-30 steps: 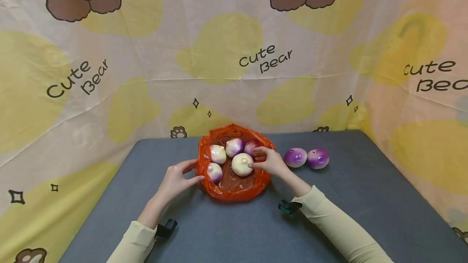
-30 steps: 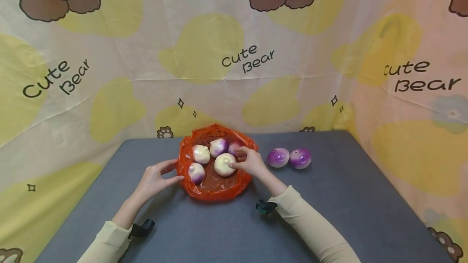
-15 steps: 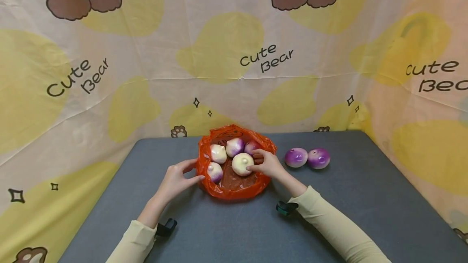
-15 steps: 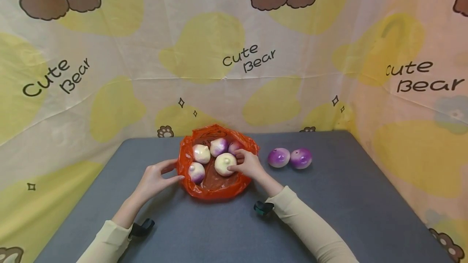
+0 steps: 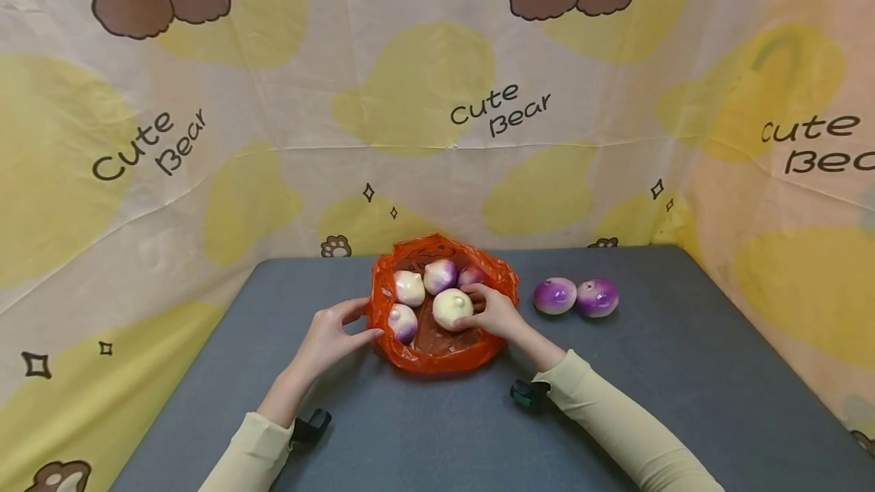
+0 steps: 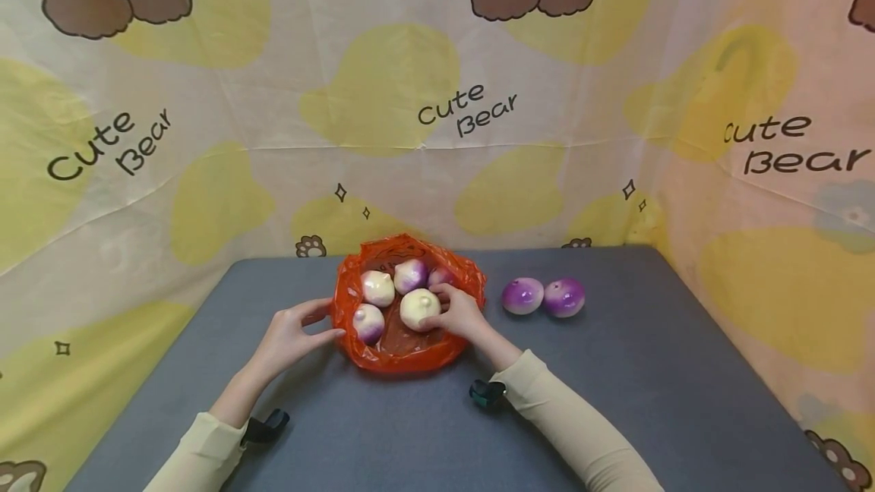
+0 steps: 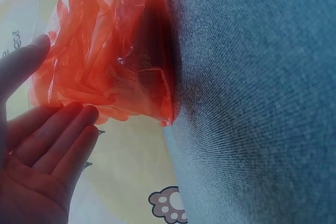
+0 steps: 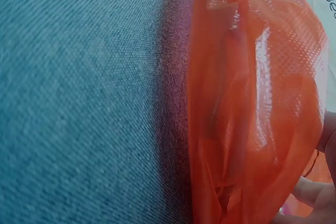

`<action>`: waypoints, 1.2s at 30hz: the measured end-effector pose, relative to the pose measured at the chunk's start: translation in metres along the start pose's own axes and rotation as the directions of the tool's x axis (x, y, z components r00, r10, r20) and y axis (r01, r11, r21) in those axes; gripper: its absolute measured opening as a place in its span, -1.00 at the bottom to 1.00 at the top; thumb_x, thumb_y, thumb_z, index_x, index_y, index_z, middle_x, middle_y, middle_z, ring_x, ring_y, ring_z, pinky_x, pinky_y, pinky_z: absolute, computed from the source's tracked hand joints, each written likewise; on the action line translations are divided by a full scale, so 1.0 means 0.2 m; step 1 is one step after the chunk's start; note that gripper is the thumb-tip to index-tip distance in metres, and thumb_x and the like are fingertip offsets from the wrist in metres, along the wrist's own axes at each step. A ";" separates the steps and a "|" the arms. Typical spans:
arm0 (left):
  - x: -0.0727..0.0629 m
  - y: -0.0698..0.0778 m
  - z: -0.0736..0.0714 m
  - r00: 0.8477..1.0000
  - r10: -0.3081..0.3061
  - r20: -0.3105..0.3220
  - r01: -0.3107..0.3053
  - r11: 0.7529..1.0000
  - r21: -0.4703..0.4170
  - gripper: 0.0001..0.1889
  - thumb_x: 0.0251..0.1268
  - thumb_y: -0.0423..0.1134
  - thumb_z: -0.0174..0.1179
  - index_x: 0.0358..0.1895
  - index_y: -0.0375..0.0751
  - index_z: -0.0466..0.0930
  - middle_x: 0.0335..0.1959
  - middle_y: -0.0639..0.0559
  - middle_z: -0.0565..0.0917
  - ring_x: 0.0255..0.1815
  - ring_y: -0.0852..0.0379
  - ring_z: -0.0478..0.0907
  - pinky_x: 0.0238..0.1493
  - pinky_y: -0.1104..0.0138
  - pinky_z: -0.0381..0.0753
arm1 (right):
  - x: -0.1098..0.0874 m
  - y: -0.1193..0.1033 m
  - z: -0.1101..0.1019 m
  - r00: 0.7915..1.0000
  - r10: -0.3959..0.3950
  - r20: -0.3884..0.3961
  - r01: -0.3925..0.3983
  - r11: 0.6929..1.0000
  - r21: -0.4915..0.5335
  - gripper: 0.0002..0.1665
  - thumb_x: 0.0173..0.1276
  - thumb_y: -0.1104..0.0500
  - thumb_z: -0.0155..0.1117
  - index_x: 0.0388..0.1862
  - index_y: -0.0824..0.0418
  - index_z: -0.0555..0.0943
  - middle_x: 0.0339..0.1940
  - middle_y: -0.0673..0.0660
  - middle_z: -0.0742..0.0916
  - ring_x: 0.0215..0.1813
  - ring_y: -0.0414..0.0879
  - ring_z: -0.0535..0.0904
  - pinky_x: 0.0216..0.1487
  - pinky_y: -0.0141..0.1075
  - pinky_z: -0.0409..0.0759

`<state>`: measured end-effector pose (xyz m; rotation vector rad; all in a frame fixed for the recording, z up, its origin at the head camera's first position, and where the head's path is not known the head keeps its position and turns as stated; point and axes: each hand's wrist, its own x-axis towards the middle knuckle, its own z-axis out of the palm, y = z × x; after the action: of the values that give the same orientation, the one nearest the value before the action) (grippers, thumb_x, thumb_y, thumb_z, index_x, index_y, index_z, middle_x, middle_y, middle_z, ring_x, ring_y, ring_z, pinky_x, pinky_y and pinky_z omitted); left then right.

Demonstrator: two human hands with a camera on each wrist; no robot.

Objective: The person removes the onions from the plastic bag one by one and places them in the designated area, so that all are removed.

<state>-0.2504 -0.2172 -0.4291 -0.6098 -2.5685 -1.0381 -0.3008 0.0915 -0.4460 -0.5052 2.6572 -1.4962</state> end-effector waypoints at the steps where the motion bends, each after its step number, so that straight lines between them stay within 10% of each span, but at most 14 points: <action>1: 0.00 0.00 0.00 1.000 -0.001 0.000 0.001 1.000 0.000 -0.44 -0.04 -0.10 0.47 0.09 -0.20 0.60 -0.01 -0.06 0.69 -0.06 0.02 0.67 -0.04 0.20 0.67 | 0.00 0.00 0.00 1.000 0.002 -0.002 -0.002 1.000 -0.016 -0.22 -0.02 0.12 0.56 0.20 0.31 0.48 0.06 0.27 0.67 0.06 0.10 0.63 0.10 -0.08 0.61; 36: 0.01 0.00 0.00 1.000 0.004 -0.006 -0.004 1.000 -0.006 -0.44 -0.05 -0.12 0.48 0.08 -0.23 0.60 -0.02 -0.10 0.69 -0.07 -0.02 0.68 -0.06 0.15 0.67 | 0.01 -0.01 0.05 1.000 0.015 0.003 -0.014 0.996 -0.087 -0.17 -0.08 0.06 0.59 0.22 0.19 0.48 0.08 0.22 0.66 0.13 0.08 0.59 0.15 -0.04 0.57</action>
<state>-0.2516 -0.2156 -0.4283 -0.6127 -2.5589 -1.0452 -0.2999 0.0825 -0.4497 -0.4919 2.7271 -1.3789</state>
